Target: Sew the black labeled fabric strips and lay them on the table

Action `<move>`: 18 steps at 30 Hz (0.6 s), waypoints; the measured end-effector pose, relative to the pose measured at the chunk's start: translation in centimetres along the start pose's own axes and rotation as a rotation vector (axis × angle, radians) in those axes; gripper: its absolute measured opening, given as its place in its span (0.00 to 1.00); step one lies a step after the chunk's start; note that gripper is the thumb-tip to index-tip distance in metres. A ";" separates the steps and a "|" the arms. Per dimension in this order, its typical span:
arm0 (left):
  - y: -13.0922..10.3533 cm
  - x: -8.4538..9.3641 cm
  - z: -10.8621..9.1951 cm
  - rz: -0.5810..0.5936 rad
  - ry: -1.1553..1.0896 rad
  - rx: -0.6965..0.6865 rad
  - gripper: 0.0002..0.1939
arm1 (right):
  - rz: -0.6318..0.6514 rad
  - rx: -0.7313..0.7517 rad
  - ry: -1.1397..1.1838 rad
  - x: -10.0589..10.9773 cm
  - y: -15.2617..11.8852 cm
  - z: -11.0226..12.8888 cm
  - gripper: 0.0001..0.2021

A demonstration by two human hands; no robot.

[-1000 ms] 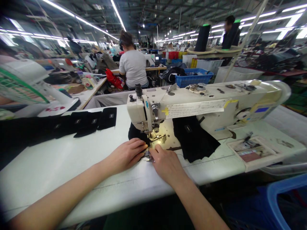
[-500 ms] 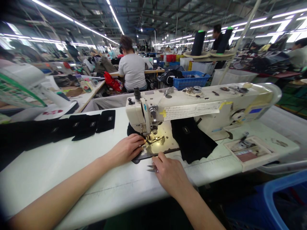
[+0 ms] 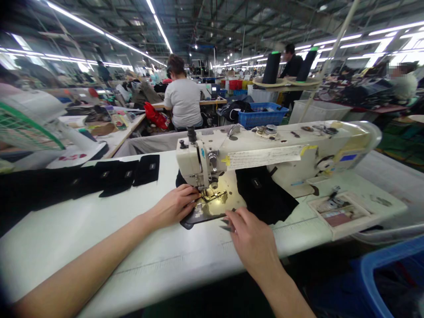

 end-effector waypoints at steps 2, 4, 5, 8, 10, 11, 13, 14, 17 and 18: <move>-0.1 -0.3 0.1 -0.021 -0.011 0.013 0.16 | -0.100 -0.126 -0.098 1.1 0.2 -0.9 0.12; -0.3 -0.5 0.2 -0.062 -0.020 0.043 0.15 | -0.117 -0.256 -0.218 1.8 0.5 -1.8 0.15; -0.3 -0.7 0.3 -0.081 -0.027 0.058 0.15 | -0.090 -0.300 -0.270 2.0 0.6 -2.2 0.16; -0.5 -1.0 0.5 -0.102 -0.058 0.083 0.15 | 0.011 -0.365 -0.313 1.7 0.7 -3.4 0.12; -0.5 -1.1 0.7 -0.097 -0.071 0.083 0.16 | 0.002 -0.397 -0.241 1.5 0.5 -4.0 0.08; -0.5 -1.1 0.8 -0.093 -0.073 0.081 0.16 | -0.019 -0.410 -0.191 1.5 0.3 -4.3 0.08; -0.5 -1.0 1.0 -0.085 -0.083 0.074 0.16 | -0.108 -0.426 -0.114 1.8 0.1 -4.6 0.10; -0.6 -1.0 1.2 -0.083 -0.089 0.072 0.16 | -0.188 -0.429 -0.099 2.2 0.0 -4.5 0.10; -0.7 -0.7 2.3 -0.081 -0.103 0.087 0.16 | -0.442 -0.380 -0.139 3.9 -0.3 -3.0 0.08; -0.8 -0.7 2.9 -0.078 -0.105 0.097 0.17 | -0.473 -0.335 -0.156 4.4 -0.3 -2.1 0.08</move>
Point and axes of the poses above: each hand's wrist, its own y-axis towards the middle knuckle, its own x-axis out of the back of the hand, z = x × y, the point moved 2 cm from there along y, towards the middle knuckle, and after that the axes turned 8 degrees about z, right-handed, at the moved point
